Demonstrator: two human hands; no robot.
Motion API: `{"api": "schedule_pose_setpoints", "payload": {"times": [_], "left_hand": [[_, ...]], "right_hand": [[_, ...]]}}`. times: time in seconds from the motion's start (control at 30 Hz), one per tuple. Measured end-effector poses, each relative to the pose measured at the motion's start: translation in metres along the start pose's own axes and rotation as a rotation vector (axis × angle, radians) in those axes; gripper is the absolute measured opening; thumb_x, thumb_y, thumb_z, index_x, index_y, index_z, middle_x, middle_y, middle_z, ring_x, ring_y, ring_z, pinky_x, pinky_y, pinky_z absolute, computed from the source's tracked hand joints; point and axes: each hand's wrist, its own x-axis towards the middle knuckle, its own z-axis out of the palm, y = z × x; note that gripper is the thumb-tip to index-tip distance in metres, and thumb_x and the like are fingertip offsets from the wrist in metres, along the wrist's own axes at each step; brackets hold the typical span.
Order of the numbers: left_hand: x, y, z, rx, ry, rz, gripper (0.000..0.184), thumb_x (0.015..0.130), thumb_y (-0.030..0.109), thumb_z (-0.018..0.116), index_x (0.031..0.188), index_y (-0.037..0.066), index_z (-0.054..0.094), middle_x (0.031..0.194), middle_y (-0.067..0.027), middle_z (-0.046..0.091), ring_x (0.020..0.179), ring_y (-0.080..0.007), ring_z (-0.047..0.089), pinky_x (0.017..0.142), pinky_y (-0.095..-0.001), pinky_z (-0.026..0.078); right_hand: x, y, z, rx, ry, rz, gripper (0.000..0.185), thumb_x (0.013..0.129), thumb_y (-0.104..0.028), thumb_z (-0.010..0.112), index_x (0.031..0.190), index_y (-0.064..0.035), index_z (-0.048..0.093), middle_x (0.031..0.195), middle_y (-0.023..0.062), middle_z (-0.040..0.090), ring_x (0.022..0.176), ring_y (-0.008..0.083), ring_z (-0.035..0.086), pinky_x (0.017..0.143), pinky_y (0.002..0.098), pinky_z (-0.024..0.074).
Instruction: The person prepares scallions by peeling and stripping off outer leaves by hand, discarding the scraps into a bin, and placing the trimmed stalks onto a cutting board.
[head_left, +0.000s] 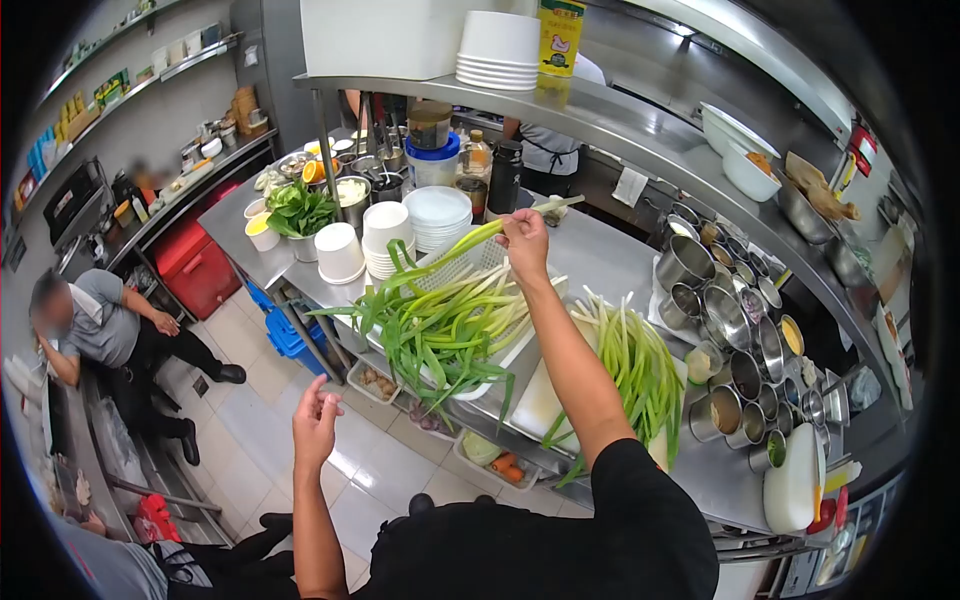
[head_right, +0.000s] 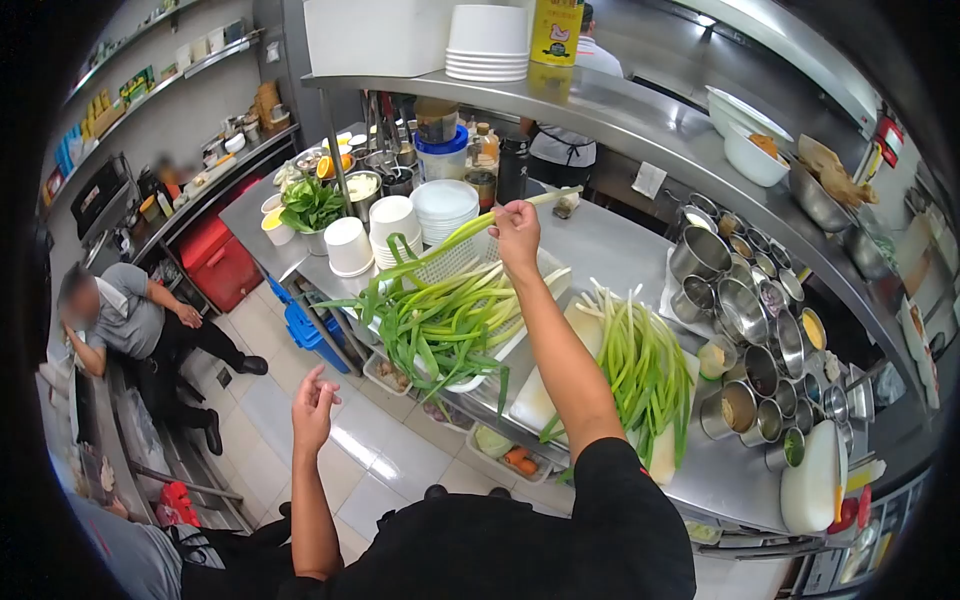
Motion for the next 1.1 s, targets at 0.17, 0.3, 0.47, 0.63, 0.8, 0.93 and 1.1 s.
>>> {"api": "schedule_pose_setpoints", "payload": {"times": [0.17, 0.3, 0.47, 0.63, 0.8, 0.93, 1.1], "left_hand": [[0.035, 0.062, 0.018, -0.127, 0.065, 0.248, 0.039, 0.091, 0.006, 0.054, 0.127, -0.003, 0.046, 0.088, -0.0062, 0.060, 0.074, -0.0102, 0.057, 0.067, -0.0224, 0.046], [0.068, 0.122, 0.033, -0.033, 0.074, 0.419, 0.039, 0.089, 0.008, 0.058, 0.125, -0.003, 0.048, 0.091, -0.0073, 0.062, 0.080, -0.0113, 0.058, 0.070, -0.0225, 0.046], [0.097, 0.161, 0.062, 0.074, -0.154, 0.439, 0.046, 0.087, 0.017, 0.063, 0.125, -0.005, 0.048, 0.098, -0.0121, 0.065, 0.088, -0.0152, 0.062, 0.076, -0.0279, 0.050], [0.093, 0.160, 0.047, 0.278, -0.200, 0.258, 0.053, 0.086, 0.020, 0.065, 0.127, -0.007, 0.045, 0.102, -0.0120, 0.065, 0.084, -0.0144, 0.062, 0.074, -0.0289, 0.051], [0.082, 0.141, 0.024, 0.193, -0.159, 0.203, 0.057, 0.085, 0.020, 0.067, 0.129, -0.010, 0.043, 0.097, -0.0091, 0.064, 0.074, -0.0105, 0.060, 0.065, -0.0249, 0.049], [0.075, 0.128, 0.003, 0.136, -0.222, 0.144, 0.048, 0.085, 0.016, 0.066, 0.125, -0.005, 0.049, 0.097, -0.0014, 0.061, 0.070, -0.0039, 0.053, 0.063, -0.0207, 0.046], [0.067, 0.099, -0.011, 0.268, -0.089, 0.178, 0.031, 0.083, 0.009, 0.066, 0.111, 0.001, 0.057, 0.090, 0.0014, 0.060, 0.070, -0.0035, 0.052, 0.062, -0.0201, 0.045]], "right_hand": [[-0.019, -0.034, 0.006, 0.059, -0.181, 0.018, 0.022, 0.087, -0.007, 0.062, 0.089, -0.0084, 0.040, 0.092, 0.0095, 0.063, 0.077, 0.0110, 0.060, 0.064, 0.0233, 0.0511], [-0.040, -0.046, 0.035, -0.021, -0.398, 0.040, 0.030, 0.086, -0.004, 0.062, 0.086, -0.0119, 0.033, 0.102, 0.0160, 0.064, 0.093, 0.0185, 0.062, 0.071, 0.0267, 0.0519], [-0.084, -0.050, 0.091, 0.100, -0.586, 0.138, 0.036, 0.082, 0.001, 0.066, 0.085, -0.0098, 0.032, 0.097, 0.0184, 0.062, 0.085, 0.0197, 0.064, 0.071, 0.0277, 0.0533], [-0.120, -0.040, 0.129, 0.082, -0.699, 0.134, 0.032, 0.082, 0.004, 0.064, 0.085, -0.0066, 0.034, 0.094, 0.0110, 0.053, 0.083, 0.0169, 0.062, 0.074, 0.0274, 0.0548], [-0.145, -0.021, 0.148, 0.232, -0.758, 0.303, 0.025, 0.083, 0.003, 0.063, 0.083, -0.0049, 0.040, 0.091, 0.0078, 0.056, 0.081, 0.0139, 0.061, 0.074, 0.0274, 0.0551], [-0.161, -0.003, 0.158, 0.110, -0.787, 0.358, 0.017, 0.084, -0.002, 0.064, 0.093, -0.0023, 0.049, 0.084, 0.0040, 0.060, 0.078, 0.0103, 0.060, 0.071, 0.0230, 0.0532], [-0.186, 0.006, 0.166, 0.256, -0.796, 0.505, 0.015, 0.088, -0.003, 0.058, 0.102, -0.0012, 0.052, 0.097, 0.0060, 0.060, 0.089, 0.0093, 0.058, 0.075, 0.0209, 0.0507]]}}
